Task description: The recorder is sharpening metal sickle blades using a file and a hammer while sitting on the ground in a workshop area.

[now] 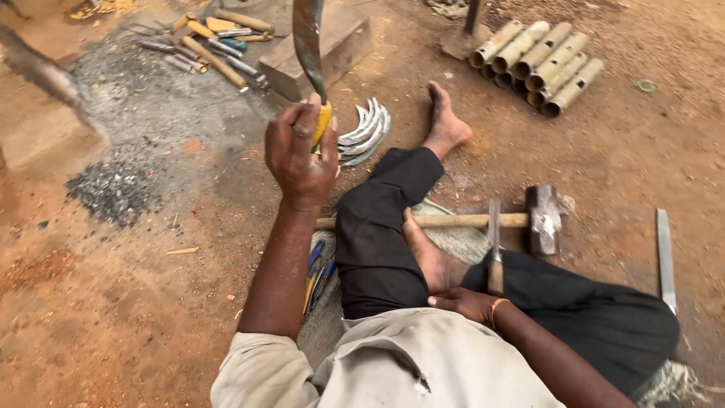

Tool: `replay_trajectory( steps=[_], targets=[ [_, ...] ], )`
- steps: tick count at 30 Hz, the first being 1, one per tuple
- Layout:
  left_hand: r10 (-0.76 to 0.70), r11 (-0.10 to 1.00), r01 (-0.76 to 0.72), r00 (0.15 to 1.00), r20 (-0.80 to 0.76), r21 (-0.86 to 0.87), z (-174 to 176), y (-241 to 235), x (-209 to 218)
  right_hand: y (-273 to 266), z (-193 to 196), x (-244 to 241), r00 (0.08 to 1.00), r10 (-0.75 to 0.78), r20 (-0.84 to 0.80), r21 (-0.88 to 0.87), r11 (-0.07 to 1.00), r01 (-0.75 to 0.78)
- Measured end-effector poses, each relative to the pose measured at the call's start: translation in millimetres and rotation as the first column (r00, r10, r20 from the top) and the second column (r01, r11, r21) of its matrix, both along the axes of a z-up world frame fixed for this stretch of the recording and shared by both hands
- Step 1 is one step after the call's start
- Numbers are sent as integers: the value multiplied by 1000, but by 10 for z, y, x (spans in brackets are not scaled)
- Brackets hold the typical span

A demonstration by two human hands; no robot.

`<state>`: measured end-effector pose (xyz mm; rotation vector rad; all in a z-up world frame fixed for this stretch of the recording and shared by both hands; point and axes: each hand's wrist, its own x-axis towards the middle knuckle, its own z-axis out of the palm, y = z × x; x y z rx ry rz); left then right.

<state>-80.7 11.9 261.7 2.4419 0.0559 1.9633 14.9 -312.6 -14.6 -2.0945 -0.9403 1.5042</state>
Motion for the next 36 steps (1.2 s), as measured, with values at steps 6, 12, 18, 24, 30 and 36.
replay_trajectory(
  steps=[6, 12, 18, 24, 30, 36],
  targets=[
    [-64, 970, 25, 986, 157, 241, 685, -78, 206, -109, 64, -202, 1000, 13, 28, 19, 1000, -14],
    [-162, 915, 65, 963, 215, 398, 1434, -500, 227, -94, -105, -207, 994, 89, 70, 201, 974, -102],
    [-165, 904, 55, 959, 228, 423, 1466, -753, 378, -186, 51, -150, 993, 77, 86, 255, 962, -96],
    [-200, 907, 126, 969, 148, 401, 1491, -1087, 615, -339, 240, 68, 990, -130, 55, 373, 922, 101],
    [-233, 917, 193, 970, 75, 348, 1238, -1154, 1308, -581, 21, 587, 711, -696, 97, 653, 584, 483],
    [-718, 579, 676, 688, 108, -456, 392, -1274, 1590, -771, -184, 662, 610, -731, 306, 504, 668, 547]
  ],
)
